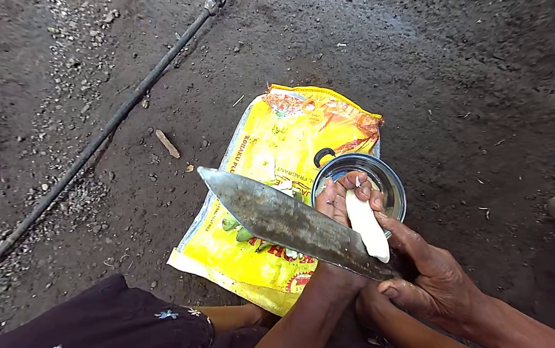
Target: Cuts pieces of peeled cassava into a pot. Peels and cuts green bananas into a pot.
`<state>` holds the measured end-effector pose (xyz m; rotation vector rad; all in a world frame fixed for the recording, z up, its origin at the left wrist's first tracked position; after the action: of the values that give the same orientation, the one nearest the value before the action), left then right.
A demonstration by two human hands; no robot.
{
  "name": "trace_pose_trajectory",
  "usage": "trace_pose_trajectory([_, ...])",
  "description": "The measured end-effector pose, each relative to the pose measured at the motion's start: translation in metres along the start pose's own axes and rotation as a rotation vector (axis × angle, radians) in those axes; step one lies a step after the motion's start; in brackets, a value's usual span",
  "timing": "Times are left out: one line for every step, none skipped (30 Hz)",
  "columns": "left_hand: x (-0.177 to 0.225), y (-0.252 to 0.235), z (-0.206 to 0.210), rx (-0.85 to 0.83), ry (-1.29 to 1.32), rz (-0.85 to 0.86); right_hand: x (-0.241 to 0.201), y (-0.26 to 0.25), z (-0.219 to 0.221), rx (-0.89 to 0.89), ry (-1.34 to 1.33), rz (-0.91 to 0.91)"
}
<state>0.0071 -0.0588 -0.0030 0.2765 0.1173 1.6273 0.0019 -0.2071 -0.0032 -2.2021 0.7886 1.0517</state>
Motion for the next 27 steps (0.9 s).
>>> trace_pose_trajectory([0.0, 0.0, 0.0, -0.006, -0.017, 0.012, 0.0, 0.0, 0.0, -0.004, -0.009, -0.003])
trace_pose_trajectory([0.0, 0.0, 0.0, 0.0, -0.032, 0.022, 0.0, 0.0, 0.0, -0.009, -0.015, -0.007])
trace_pose_trajectory([0.001, 0.001, 0.001, 0.004, -0.042, 0.026, 0.0, 0.0, 0.0, -0.017, -0.016, -0.01])
trace_pose_trajectory([0.001, 0.001, 0.001, 0.0, -0.049, 0.025, -0.001, 0.0, -0.001, -0.027, -0.014, -0.009])
trace_pose_trajectory([0.001, 0.001, 0.001, -0.007, -0.063, 0.032, -0.002, -0.001, -0.003, -0.033, -0.013, -0.004])
trace_pose_trajectory([0.002, 0.0, 0.001, -0.015, -0.091, 0.047, -0.003, -0.001, -0.004, -0.039, -0.01, -0.001])
trace_pose_trajectory([0.004, 0.0, 0.003, -0.024, -0.158, 0.061, -0.004, -0.001, -0.005, -0.042, -0.003, -0.004])
trace_pose_trajectory([0.005, -0.001, 0.005, -0.026, -0.217, 0.075, -0.005, -0.001, -0.007, -0.047, 0.008, -0.004])
trace_pose_trajectory([0.007, -0.002, 0.008, -0.027, -0.25, 0.083, -0.006, 0.0, -0.008, -0.047, 0.022, -0.006])
trace_pose_trajectory([0.009, -0.004, 0.008, -0.037, -0.257, 0.076, -0.006, 0.0, -0.008, -0.04, 0.031, -0.005])
trace_pose_trajectory([0.009, -0.006, 0.006, -0.048, -0.244, 0.061, -0.006, 0.0, -0.007, -0.027, 0.028, -0.002])
trace_pose_trajectory([0.008, -0.007, 0.0, -0.078, -0.217, 0.031, -0.005, 0.0, -0.006, -0.023, 0.014, 0.004])
trace_pose_trajectory([0.007, -0.008, -0.004, -0.083, -0.186, 0.002, -0.004, 0.0, -0.005, -0.026, 0.001, 0.007])
trace_pose_trajectory([0.006, -0.008, -0.005, -0.071, -0.157, -0.013, -0.003, 0.0, -0.004, -0.025, -0.007, 0.008])
trace_pose_trajectory([0.005, -0.007, -0.006, -0.069, -0.136, -0.01, -0.003, 0.0, -0.003, -0.02, -0.008, 0.006])
trace_pose_trajectory([0.004, -0.006, -0.006, -0.069, -0.108, -0.001, -0.002, 0.0, -0.002, -0.016, -0.009, 0.002])
trace_pose_trajectory([0.003, -0.004, -0.005, -0.061, -0.078, 0.003, -0.001, 0.0, -0.001, -0.012, -0.012, -0.004])
trace_pose_trajectory([0.001, -0.002, -0.002, -0.031, -0.047, 0.009, -0.001, 0.0, -0.001, -0.004, -0.018, -0.011])
trace_pose_trajectory([-0.002, 0.001, 0.003, 0.011, -0.027, 0.018, 0.0, -0.001, -0.001, 0.005, -0.023, -0.015])
trace_pose_trajectory([-0.004, 0.004, 0.006, 0.042, 0.009, 0.019, 0.001, -0.002, -0.001, 0.008, -0.033, -0.015])
trace_pose_trajectory([-0.005, 0.006, 0.007, 0.057, 0.039, 0.015, 0.002, -0.002, -0.001, 0.013, -0.042, -0.013])
trace_pose_trajectory([-0.006, 0.007, 0.006, 0.057, 0.064, 0.013, 0.003, -0.002, -0.001, 0.019, -0.048, -0.009])
trace_pose_trajectory([-0.008, 0.008, 0.004, 0.053, 0.078, 0.012, 0.003, -0.003, -0.001, 0.025, -0.052, -0.008])
trace_pose_trajectory([-0.008, 0.009, 0.004, 0.058, 0.078, 0.016, 0.004, -0.003, -0.001, 0.031, -0.05, -0.009])
trace_pose_trajectory([-0.009, 0.01, 0.005, 0.067, 0.074, 0.02, 0.004, -0.003, -0.001, 0.035, -0.042, -0.01])
trace_pose_trajectory([-0.009, 0.011, 0.005, 0.07, 0.067, 0.024, 0.004, -0.004, -0.001, 0.036, -0.034, -0.009])
trace_pose_trajectory([-0.009, 0.011, 0.005, 0.068, 0.053, 0.031, 0.004, -0.004, -0.002, 0.037, -0.026, -0.008])
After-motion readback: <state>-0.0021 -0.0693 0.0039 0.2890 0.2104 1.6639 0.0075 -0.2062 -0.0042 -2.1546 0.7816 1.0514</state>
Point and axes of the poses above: each hand's wrist, its own y-axis away from the middle knuckle, its own z-axis out of the palm, x = y × z, the point moved 1 cm from there along -y, towards the middle knuckle, and after that the axes turned 7 degrees about y, right-handed, at the moved point
